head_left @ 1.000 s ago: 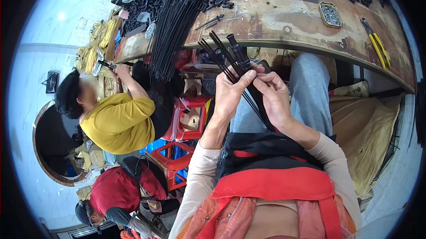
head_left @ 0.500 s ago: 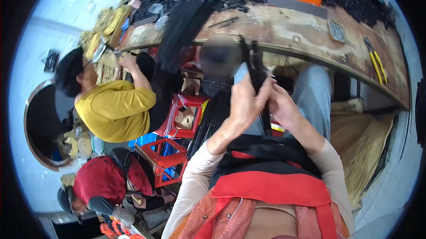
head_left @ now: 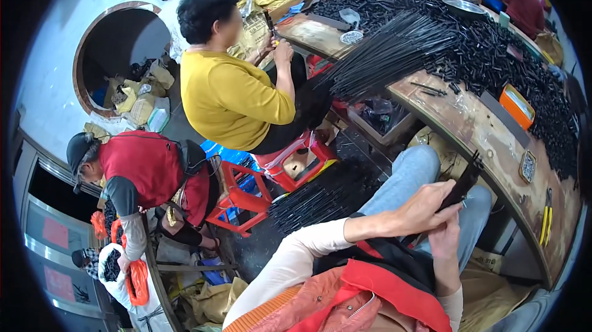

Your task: Measuring, bundling, tying, and trimming black plastic filaments at a factory workbench.

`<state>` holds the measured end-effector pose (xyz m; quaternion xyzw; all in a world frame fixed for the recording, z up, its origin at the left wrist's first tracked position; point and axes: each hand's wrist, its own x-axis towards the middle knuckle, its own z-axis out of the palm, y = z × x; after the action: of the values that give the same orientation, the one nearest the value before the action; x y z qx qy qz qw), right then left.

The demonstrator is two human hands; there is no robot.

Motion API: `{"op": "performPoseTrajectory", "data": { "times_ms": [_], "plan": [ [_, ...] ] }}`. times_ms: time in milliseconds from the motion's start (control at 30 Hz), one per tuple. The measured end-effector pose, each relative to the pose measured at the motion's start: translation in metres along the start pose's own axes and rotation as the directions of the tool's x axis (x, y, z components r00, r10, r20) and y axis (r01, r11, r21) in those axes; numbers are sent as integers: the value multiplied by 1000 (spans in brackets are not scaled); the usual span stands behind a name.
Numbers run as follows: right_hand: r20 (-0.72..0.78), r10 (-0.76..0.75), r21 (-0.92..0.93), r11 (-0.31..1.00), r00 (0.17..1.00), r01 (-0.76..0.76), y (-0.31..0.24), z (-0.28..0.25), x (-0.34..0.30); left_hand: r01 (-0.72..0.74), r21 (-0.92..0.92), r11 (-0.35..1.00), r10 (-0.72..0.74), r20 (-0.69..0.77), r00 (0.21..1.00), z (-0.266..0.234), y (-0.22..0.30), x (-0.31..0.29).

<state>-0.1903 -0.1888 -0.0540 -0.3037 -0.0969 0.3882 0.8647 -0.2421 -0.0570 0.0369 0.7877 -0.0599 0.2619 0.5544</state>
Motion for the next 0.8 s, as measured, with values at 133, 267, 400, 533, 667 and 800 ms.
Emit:
{"op": "performPoseTrajectory", "data": {
  "times_ms": [133, 267, 400, 533, 667, 800],
  "plan": [
    [-2, -38, -50, 998, 999, 38, 0, 13, -7, 6, 104, 995, -3, -34, 999, -1, 6, -7],
    [-79, -133, -142, 982, 988, 120, -1, 26, -20, -25, 63, 998, 20, 85, 996, -5, 12, -4],
    [-68, -108, -108, 989, 992, 100, -2, 12, -24, 4, -29, 1000, 2, 208, 978, -6, 15, 4],
    [-124, 8, -17, 1000, 992, -10, 4, -10, -40, -2, 2, 1000, 2, 210, 978, 6, 22, -6],
    [-62, 65, 135, 989, 996, -56, 9, -21, -41, 39, 46, 998, -47, 214, 976, 19, 17, -26],
    [-84, 15, 242, 970, 996, 6, 18, -29, -35, 144, 79, 986, -160, 269, 950, 21, 14, -9]
  ]
}}
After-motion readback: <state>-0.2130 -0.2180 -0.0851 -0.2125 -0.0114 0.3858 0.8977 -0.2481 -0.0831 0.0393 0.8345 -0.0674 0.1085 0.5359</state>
